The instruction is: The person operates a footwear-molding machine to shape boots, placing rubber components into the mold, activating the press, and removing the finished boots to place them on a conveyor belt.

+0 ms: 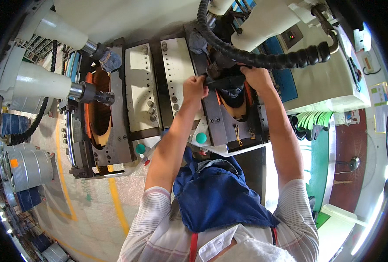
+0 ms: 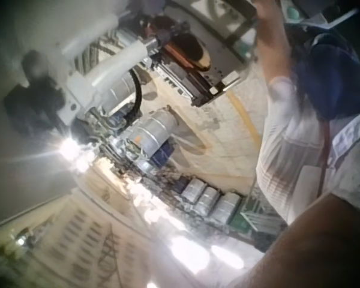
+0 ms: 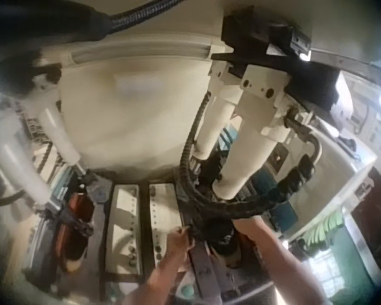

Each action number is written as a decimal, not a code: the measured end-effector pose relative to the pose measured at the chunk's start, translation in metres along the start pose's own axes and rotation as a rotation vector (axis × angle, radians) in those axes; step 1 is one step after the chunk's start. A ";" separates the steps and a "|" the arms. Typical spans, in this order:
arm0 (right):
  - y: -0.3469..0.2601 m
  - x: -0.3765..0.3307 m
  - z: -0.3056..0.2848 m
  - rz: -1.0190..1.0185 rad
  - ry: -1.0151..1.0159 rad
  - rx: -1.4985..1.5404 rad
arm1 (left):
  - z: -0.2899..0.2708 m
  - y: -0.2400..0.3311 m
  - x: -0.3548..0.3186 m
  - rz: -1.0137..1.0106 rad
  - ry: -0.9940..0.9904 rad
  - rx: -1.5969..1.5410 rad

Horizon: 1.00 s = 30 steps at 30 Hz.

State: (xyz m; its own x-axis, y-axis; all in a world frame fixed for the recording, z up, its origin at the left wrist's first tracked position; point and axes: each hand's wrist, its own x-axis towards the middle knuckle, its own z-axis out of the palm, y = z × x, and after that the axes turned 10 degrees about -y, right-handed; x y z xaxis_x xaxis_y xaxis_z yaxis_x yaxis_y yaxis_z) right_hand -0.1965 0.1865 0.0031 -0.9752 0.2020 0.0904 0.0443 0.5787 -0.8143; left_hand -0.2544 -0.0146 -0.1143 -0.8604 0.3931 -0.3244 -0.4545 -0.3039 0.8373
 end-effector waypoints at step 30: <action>0.167 -0.261 -0.126 0.294 0.620 -0.443 | 0.083 0.061 -0.152 0.332 -0.362 0.295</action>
State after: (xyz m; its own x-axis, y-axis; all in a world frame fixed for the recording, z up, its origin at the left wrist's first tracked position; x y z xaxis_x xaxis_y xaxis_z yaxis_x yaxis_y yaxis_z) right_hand 0.0931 0.3296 -0.0841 -0.6191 0.7194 0.3150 0.4877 0.6666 -0.5637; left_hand -0.1327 -0.0210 0.0223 -0.7887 0.6058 0.1045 -0.0454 -0.2268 0.9729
